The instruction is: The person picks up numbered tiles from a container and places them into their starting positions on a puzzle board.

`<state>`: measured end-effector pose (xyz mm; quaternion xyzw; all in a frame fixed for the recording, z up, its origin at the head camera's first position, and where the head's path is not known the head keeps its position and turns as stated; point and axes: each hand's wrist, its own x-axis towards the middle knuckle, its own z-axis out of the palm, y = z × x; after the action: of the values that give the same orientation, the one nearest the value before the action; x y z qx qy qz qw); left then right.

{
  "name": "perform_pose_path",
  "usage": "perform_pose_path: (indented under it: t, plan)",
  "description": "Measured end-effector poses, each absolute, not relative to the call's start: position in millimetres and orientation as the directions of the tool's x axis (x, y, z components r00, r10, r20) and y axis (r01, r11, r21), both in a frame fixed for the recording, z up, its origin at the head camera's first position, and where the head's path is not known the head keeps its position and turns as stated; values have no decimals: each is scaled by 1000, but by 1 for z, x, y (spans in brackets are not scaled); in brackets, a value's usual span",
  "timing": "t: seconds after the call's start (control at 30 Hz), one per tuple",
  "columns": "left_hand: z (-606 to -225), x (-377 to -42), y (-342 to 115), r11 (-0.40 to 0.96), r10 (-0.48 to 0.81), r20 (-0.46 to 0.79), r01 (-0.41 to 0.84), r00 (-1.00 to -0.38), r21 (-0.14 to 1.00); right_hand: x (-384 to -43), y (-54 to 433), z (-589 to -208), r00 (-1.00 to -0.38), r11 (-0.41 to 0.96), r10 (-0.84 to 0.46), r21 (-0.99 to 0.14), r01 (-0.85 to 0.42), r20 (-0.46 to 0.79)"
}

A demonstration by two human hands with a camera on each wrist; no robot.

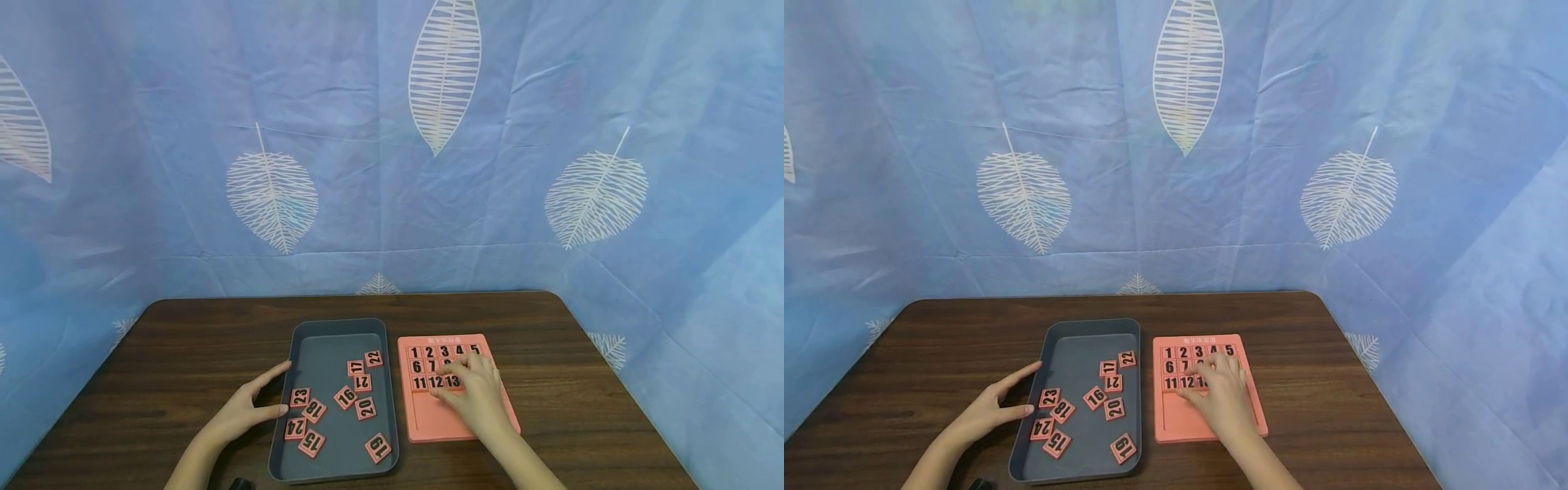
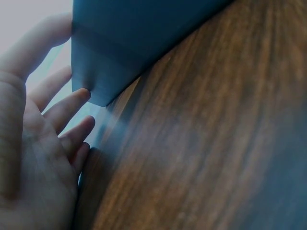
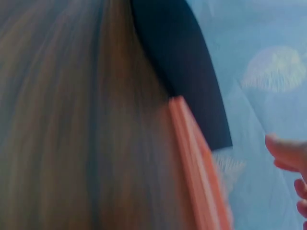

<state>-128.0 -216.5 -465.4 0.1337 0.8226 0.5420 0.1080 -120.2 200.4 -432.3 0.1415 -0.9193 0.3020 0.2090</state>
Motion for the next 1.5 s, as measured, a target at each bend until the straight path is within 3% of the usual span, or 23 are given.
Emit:
perform_pose_path:
  t: [0.23, 0.43, 0.63, 0.9, 1.5]
  plan:
    - [-465, -127, -216, 376, 339, -30, 106, -940, 920, -116, 162, -417, -796, 625, -366, -507, -594, 482]
    - [-466, -128, -216, 376, 341, -29, 108, -940, 921, -114, 132, -412, -723, 535, -579, -494, -685, 377]
    - [-465, -128, -215, 380, 327, -34, 99, -944, 920, -117, 109, -413, -634, 451, -709, -492, -745, 308]
    - [-467, -128, -216, 401, 339, -13, 132, -941, 906, -126, 84, -420, -524, 400, -818, -421, -814, 238]
    - [-468, -128, -217, 389, 358, 5, 154, -934, 908, -135, 53, -441, -465, 419, -880, -302, -856, 99]
